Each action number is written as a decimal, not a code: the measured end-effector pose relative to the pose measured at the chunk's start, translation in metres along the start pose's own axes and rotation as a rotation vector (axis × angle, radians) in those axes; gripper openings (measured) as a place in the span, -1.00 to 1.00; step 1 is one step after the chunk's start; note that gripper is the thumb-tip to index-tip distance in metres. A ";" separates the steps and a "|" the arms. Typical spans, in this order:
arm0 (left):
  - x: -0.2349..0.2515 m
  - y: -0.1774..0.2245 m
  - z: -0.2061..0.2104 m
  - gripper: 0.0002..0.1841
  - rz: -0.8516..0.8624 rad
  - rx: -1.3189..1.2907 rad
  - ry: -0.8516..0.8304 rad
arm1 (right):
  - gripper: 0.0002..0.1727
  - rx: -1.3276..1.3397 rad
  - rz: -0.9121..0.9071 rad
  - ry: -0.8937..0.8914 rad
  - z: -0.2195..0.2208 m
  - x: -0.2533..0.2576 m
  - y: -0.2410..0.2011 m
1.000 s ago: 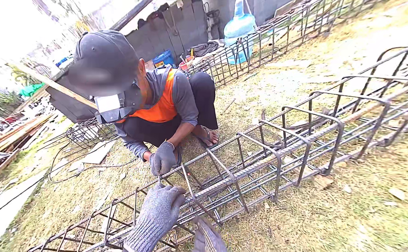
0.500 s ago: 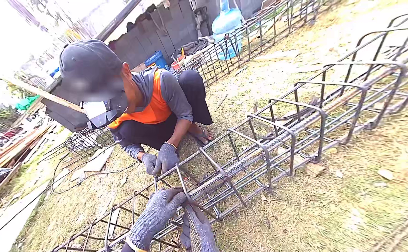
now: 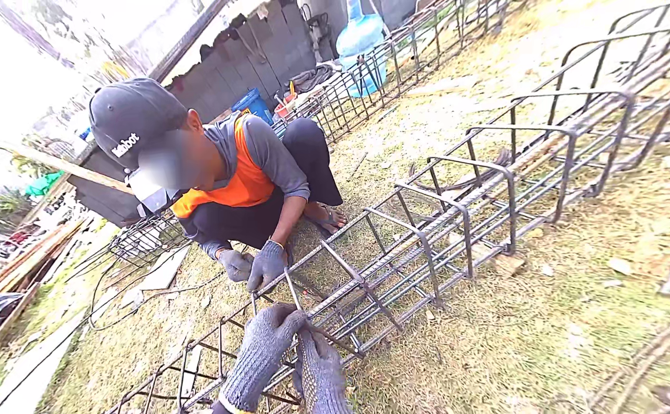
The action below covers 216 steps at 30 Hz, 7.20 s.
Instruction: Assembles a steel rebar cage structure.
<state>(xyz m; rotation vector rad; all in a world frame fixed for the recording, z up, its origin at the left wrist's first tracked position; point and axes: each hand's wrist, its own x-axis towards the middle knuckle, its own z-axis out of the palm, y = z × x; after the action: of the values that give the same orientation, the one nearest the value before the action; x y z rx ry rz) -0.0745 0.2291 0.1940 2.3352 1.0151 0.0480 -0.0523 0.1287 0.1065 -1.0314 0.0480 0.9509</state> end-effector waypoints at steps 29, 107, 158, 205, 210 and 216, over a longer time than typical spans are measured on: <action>-0.009 0.012 0.012 -0.62 0.127 -0.313 0.155 | -0.63 -0.243 -0.020 0.096 -0.001 0.000 -0.017; -0.009 0.014 0.017 -0.73 -0.022 -0.348 0.073 | -0.64 -2.050 -0.552 -0.679 0.010 0.103 -0.199; 0.006 0.013 0.019 -0.79 -0.017 -0.306 0.243 | -0.71 -1.883 -0.649 -0.410 -0.045 0.021 -0.122; -0.003 0.011 0.012 -0.75 -0.084 -0.695 0.101 | -0.58 -1.543 -1.274 -0.056 -0.038 0.039 -0.107; -0.007 0.009 0.004 -0.70 -0.022 -0.549 0.100 | -0.52 -1.679 -1.240 -0.008 -0.033 0.029 -0.102; -0.012 0.012 0.011 -0.68 0.041 -0.138 0.262 | -0.54 -1.621 -1.131 -0.104 -0.043 0.031 -0.109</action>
<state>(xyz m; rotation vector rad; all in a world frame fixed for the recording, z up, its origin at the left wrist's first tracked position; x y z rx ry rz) -0.0725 0.2084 0.1934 2.2622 1.0518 0.4364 0.0582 0.0990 0.1461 -2.0518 -1.4496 -0.2347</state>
